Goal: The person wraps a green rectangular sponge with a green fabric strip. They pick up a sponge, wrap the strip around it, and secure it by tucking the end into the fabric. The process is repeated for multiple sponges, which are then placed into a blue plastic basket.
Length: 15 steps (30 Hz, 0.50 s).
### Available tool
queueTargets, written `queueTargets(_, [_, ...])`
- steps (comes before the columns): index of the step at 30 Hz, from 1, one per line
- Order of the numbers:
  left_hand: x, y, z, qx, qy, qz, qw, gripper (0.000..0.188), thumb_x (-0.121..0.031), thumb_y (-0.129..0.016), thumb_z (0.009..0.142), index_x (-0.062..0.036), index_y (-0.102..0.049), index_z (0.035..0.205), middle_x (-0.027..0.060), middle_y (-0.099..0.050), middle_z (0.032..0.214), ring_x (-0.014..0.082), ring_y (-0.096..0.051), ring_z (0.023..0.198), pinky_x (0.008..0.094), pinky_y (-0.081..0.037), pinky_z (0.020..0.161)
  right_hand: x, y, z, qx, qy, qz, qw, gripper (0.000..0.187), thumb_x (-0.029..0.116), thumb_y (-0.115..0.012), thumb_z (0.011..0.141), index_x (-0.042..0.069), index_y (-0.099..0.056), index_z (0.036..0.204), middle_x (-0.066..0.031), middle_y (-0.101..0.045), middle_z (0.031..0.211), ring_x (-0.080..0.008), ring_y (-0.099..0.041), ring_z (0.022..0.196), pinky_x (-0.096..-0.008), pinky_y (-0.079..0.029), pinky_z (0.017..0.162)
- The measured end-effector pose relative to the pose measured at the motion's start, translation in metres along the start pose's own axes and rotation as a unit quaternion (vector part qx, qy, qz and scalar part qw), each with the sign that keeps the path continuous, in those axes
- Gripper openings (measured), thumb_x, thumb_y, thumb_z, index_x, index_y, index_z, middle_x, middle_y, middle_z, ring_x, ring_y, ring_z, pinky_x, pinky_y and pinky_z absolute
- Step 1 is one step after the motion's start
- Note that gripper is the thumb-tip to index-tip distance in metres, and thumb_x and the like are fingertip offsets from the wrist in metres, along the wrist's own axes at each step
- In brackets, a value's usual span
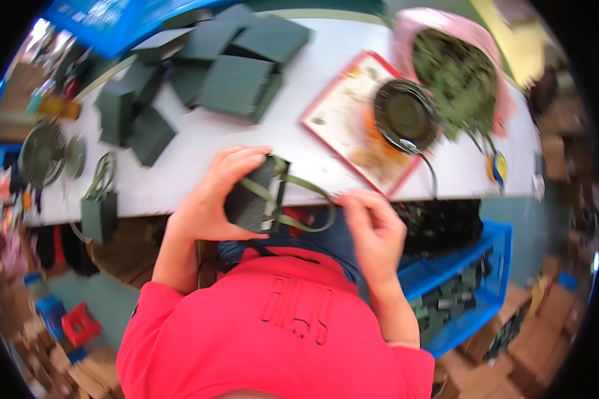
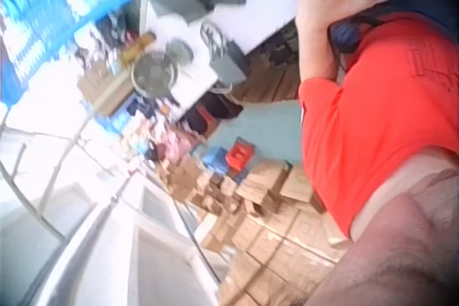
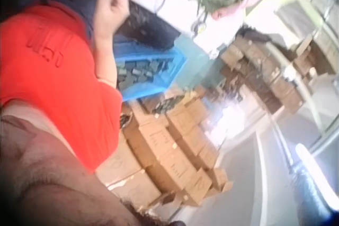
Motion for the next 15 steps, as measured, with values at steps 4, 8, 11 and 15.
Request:
queueTargets(4, [0.001, 0.04, -0.03, -0.149, 0.045, 0.128, 0.98, 0.088, -0.022, -0.092, 0.056, -0.0119, -0.058, 0.136, 0.0165, -0.047, 0.146, 0.0382, -0.044, 0.131, 0.0473, -0.035, 0.11, -0.016, 0.012, 0.002, -0.073, 0.032, 0.074, 0.994, 0.012, 0.003, -0.063, 0.097, 0.0, -0.069, 0.106, -0.0027, -0.072, 0.095, 0.0015, -0.043, 0.059, -0.0159, -0.03, 0.051])
queueTargets(8, [0.002, 0.103, -0.08, -0.342, 0.177, 0.4, 0.832, 0.086, -0.019, -0.092, 0.062, -0.0124, -0.055, 0.139, 0.0197, -0.046, 0.146, 0.037, -0.045, 0.133, 0.0454, -0.037, 0.11, -0.012, 0.013, 0.004, -0.078, 0.051, 0.096, 0.991, 0.01, 0.002, -0.064, 0.096, -0.002, -0.069, 0.104, -0.0046, -0.072, 0.096, 0.0004, -0.043, 0.061, -0.0164, -0.03, 0.052])
queueTargets(11, [0.0, 0.141, -0.121, -0.368, 0.293, 0.525, 0.709, 0.077, -0.032, -0.087, 0.07, -0.0195, -0.055, 0.139, 0.0183, -0.046, 0.145, 0.0393, -0.046, 0.13, 0.0516, -0.035, 0.109, -0.01, 0.016, 0.01, -0.071, 0.07, 0.1, 0.99, 0.009, 0.002, -0.065, 0.096, -0.002, -0.069, 0.103, -0.0053, -0.071, 0.097, 0.0, -0.043, 0.062, -0.0167, -0.03, 0.053])
queueTargets(15, [0.006, 0.168, -0.164, -0.35, 0.418, 0.555, 0.628, 0.075, -0.04, -0.084, 0.073, -0.0215, -0.055, 0.139, 0.015, -0.046, 0.144, 0.0371, -0.045, 0.133, 0.0576, -0.035, 0.108, -0.017, 0.022, 0.017, -0.077, 0.068, 0.091, 0.991, 0.008, 0.001, -0.066, 0.095, -0.001, -0.069, 0.102, -0.0055, -0.071, 0.098, -0.0001, -0.044, 0.063, -0.0166, -0.031, 0.053])
Point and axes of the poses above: each hand's wrist, its own z-axis towards the middle knuckle, its own y-axis out of the back of the hand, x = y × z, the point moved 2 cm from there along z, towards the middle knuckle
